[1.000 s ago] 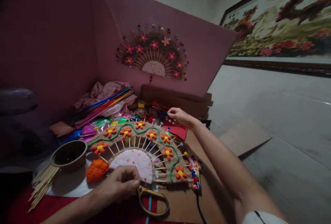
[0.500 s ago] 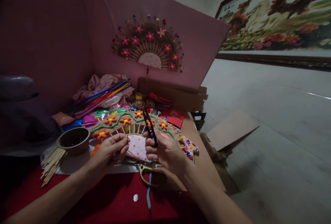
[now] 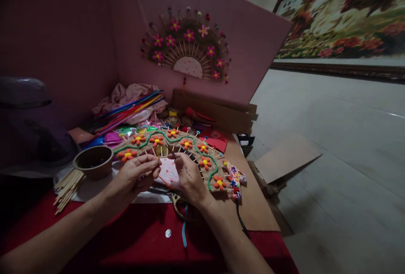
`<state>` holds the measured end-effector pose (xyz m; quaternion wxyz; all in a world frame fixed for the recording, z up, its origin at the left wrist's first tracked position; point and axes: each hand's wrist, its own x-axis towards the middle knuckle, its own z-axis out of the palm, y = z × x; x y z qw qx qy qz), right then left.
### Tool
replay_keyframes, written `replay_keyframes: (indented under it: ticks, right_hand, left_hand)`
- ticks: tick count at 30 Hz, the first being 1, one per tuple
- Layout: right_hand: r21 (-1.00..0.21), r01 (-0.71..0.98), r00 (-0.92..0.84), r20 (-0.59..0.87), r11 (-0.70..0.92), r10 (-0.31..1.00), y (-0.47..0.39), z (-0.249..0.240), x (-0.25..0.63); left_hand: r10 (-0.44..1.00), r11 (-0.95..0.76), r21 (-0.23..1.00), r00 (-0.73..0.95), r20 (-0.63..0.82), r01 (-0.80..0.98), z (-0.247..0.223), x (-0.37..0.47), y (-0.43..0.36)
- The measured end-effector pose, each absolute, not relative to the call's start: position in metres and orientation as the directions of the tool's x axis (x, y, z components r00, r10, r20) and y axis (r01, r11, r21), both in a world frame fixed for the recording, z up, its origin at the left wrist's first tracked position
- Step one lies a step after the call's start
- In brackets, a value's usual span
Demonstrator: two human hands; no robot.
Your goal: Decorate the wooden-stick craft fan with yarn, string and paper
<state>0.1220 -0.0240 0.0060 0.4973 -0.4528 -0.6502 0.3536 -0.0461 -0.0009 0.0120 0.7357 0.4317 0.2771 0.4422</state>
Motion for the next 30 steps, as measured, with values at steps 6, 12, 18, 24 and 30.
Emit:
replay_keyframes:
  ticks: [6,12,18,24,30]
  right_hand:
    - [-0.817,0.470,-0.065,0.345,0.333,0.937,-0.036,-0.005,0.119]
    - [-0.763,0.501,-0.105,0.416,0.409,0.903,-0.042,-0.005,0.117]
    - [-0.664,0.593,-0.162,0.456,0.456,0.875,-0.046,-0.004,0.114]
    - [-0.625,0.643,-0.153,0.461,0.442,0.874,-0.046,-0.009,0.114]
    - [-0.630,0.640,-0.156,0.454,0.440,0.877,-0.047,-0.008,0.113]
  left_hand:
    - [0.895,0.232,0.892,0.444,-0.039,-0.389,0.011,-0.043,-0.002]
    - [0.903,0.199,0.915,0.429,-0.032,-0.350,0.006,-0.041,-0.003]
    - [0.898,0.159,0.928,0.440,0.006,-0.336,0.002,-0.041,-0.003]
    - [0.891,0.153,0.938,0.453,0.005,-0.312,0.005,-0.040,-0.007]
    - [0.896,0.144,0.942,0.444,0.006,-0.304,0.007,-0.038,-0.010]
